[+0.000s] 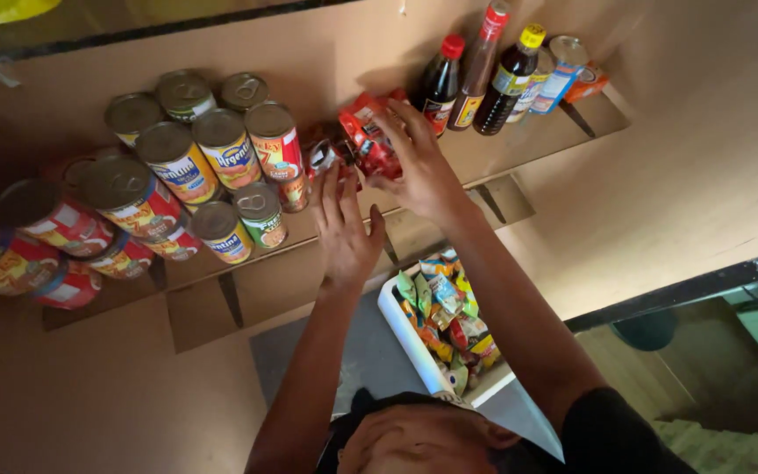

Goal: Restocking various grocery items like canned food and sauces from a bin onto pantry shelves.

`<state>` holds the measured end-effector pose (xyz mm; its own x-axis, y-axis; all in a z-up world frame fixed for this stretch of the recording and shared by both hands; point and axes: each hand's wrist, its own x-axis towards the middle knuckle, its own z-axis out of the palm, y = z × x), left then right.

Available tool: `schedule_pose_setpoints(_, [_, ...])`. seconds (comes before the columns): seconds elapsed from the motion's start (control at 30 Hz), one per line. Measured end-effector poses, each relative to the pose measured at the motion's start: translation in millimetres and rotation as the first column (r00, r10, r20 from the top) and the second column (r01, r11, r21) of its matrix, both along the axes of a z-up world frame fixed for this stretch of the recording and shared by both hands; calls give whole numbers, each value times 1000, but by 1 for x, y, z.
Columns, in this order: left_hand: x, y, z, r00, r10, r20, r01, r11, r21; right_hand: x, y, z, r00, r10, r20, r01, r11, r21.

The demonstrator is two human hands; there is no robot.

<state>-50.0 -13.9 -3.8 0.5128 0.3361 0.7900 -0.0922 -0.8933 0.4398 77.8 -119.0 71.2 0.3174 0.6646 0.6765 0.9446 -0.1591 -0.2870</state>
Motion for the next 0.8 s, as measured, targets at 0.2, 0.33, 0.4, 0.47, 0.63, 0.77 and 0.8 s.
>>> schedule_pose_setpoints(0.2, [9, 6, -4, 999, -50, -12, 50, 999, -7, 9, 7, -2, 996, -50, -76, 55, 997, 62])
schedule_pose_setpoints(0.33, [9, 8, 9, 999, -38, -18, 38, 999, 8, 8, 22, 7, 988, -119, 94, 122, 992, -19])
schedule_pose_setpoints(0.4, [12, 13, 9, 998, -51, 25, 52, 999, -5, 11, 26, 10, 990, -78, 116, 84, 995, -46])
schedule_pose_setpoints(0.47, [15, 17, 5, 997, -56, 58, 57, 998, -22, 10, 27, 11, 991, -27, 127, 37, 996, -79])
schedule_pose_setpoints(0.63, [17, 17, -5, 991, -18, 131, 22, 999, -29, 4, 17, 14, 995, 77, -71, -78, 997, -9])
schedule_pose_setpoints(0.77, [17, 18, -16, 991, -18, 130, 21, 999, -28, 3, 11, 18, 995, 96, -18, -96, 995, -28])
schedule_pose_setpoints(0.8, [19, 18, -15, 992, -21, 122, 25, 999, -25, 5, 11, 15, 996, 83, -27, -84, 996, -38])
